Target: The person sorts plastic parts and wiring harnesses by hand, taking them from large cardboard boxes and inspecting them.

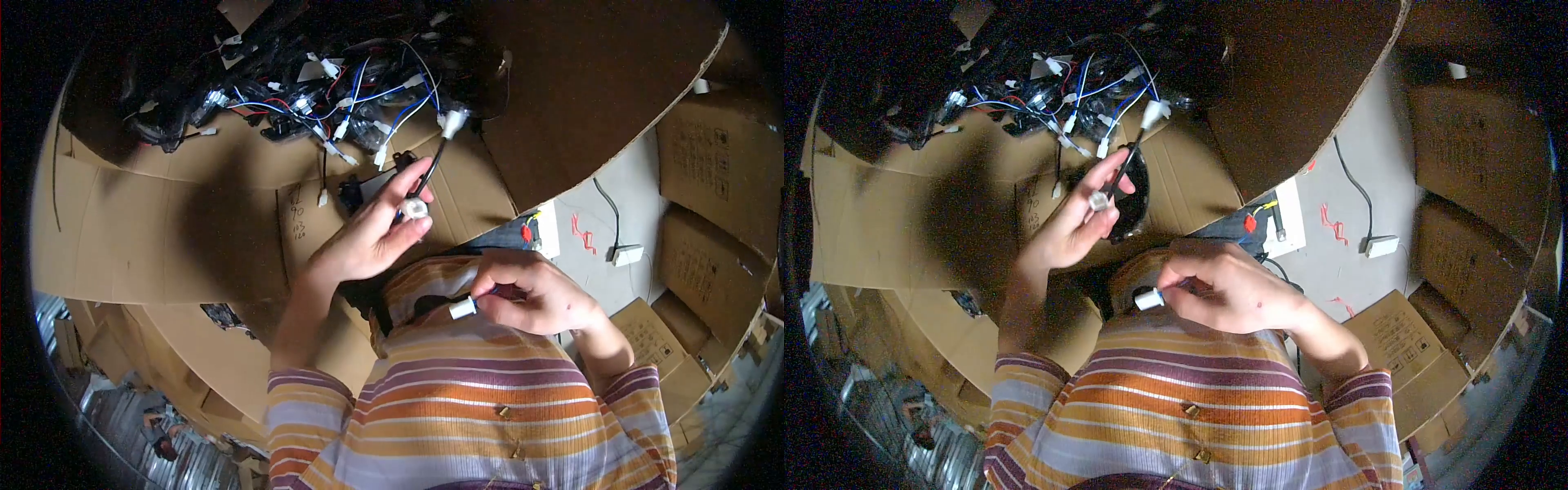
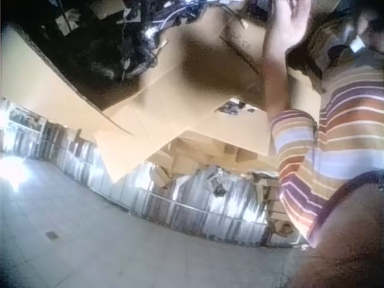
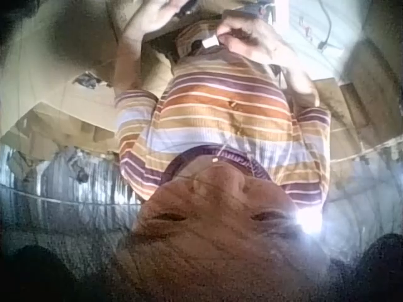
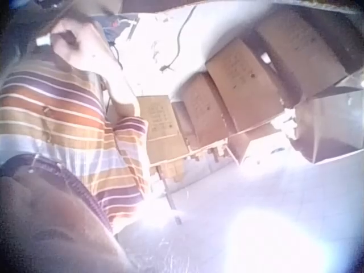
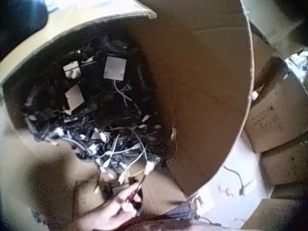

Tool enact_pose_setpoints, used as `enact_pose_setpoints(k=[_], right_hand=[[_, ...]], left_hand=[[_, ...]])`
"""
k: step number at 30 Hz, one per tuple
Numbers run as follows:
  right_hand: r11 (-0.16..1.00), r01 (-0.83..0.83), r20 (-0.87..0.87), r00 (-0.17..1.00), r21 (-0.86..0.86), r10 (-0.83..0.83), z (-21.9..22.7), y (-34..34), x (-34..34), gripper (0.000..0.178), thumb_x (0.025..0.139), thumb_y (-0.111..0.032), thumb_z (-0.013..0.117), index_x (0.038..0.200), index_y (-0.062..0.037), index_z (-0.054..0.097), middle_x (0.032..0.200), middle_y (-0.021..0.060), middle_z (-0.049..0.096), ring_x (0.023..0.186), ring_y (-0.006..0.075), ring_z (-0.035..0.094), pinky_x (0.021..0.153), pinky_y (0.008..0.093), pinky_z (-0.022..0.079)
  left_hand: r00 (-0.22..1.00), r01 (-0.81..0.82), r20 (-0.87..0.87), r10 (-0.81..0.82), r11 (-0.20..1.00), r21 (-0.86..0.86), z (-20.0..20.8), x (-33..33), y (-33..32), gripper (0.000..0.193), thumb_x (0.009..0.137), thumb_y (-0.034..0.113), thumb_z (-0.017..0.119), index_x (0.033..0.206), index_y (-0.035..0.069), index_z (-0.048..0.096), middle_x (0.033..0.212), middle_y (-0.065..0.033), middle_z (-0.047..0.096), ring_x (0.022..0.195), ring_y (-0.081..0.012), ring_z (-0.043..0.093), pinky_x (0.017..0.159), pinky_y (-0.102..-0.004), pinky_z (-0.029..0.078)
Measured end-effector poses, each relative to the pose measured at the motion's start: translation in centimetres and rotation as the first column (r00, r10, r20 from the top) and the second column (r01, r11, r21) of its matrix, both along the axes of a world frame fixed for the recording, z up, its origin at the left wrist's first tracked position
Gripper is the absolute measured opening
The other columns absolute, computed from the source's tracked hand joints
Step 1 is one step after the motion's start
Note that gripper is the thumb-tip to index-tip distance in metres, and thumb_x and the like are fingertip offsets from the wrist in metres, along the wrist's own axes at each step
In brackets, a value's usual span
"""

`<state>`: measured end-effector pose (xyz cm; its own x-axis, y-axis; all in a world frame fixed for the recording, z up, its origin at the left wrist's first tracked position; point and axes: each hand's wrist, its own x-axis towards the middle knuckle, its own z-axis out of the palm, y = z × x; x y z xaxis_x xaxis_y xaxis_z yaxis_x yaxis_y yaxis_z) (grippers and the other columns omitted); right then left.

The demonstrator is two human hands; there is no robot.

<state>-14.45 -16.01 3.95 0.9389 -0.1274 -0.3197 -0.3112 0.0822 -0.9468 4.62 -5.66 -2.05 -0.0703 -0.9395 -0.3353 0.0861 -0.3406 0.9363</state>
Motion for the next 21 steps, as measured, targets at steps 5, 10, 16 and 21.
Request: enact_pose_setpoints(k=[5, 10, 16, 21], right_hand=[[0.975, 0.135, 0.038, 0.991, -0.179, -0.130, 0.4, -0.1, 1.5, 0.005, 0.069, -0.004, 0.052, 0.073, -0.0008, 0.052, 0.069, 0.0091, 0.051, 0.062, 0.0212, 0.053, 0.053, 0.0265, 0.041], [0.957, 0.277, 0.003, 0.961, -0.084, -0.278, 0.6, 0.3, 2.4, 0.004, 0.068, 0.000, 0.054, 0.071, 0.0001, 0.052, 0.067, 0.0029, 0.050, 0.059, 0.0084, 0.045, 0.050, 0.0200, 0.034], [0.947, 0.316, -0.056, 0.946, -0.060, -0.320, 0.5, 0.4, 2.9, 0.005, 0.069, -0.002, 0.053, 0.074, 0.0005, 0.052, 0.068, 0.0037, 0.051, 0.060, 0.0085, 0.047, 0.052, 0.0204, 0.037], [0.937, 0.319, -0.120, 0.934, -0.145, -0.336, 0.7, 0.6, 3.2, 0.007, 0.069, -0.005, 0.052, 0.073, 0.0004, 0.051, 0.065, 0.0071, 0.052, 0.056, 0.0121, 0.051, 0.051, 0.0232, 0.039]], left_hand=[[0.918, -0.033, 0.374, 0.133, 0.965, -0.262, 1.1, -0.7, 1.3, 0.045, 0.077, 0.003, 0.046, 0.119, 0.008, 0.030, 0.095, -0.0123, 0.044, 0.076, -0.0212, 0.047, 0.066, -0.0272, 0.040], [0.842, -0.066, 0.499, 0.205, 0.957, -0.281, 2.5, -1.9, 1.6, 0.048, 0.067, -0.007, 0.049, 0.112, 0.008, 0.041, 0.088, -0.0131, 0.048, 0.074, -0.0288, 0.050, 0.063, -0.0327, 0.043], [0.810, -0.079, 0.529, 0.252, 0.942, -0.327, 3.0, -2.4, 1.8, 0.050, 0.063, -0.010, 0.050, 0.110, 0.007, 0.044, 0.087, -0.0122, 0.049, 0.070, -0.0271, 0.052, 0.059, -0.0320, 0.044], [0.680, -0.097, 0.636, 0.365, 0.904, -0.416, 2.1, -2.7, 1.8, 0.050, 0.061, -0.009, 0.051, 0.109, 0.005, 0.045, 0.088, -0.0114, 0.050, 0.069, -0.0248, 0.053, 0.059, -0.0304, 0.045]])
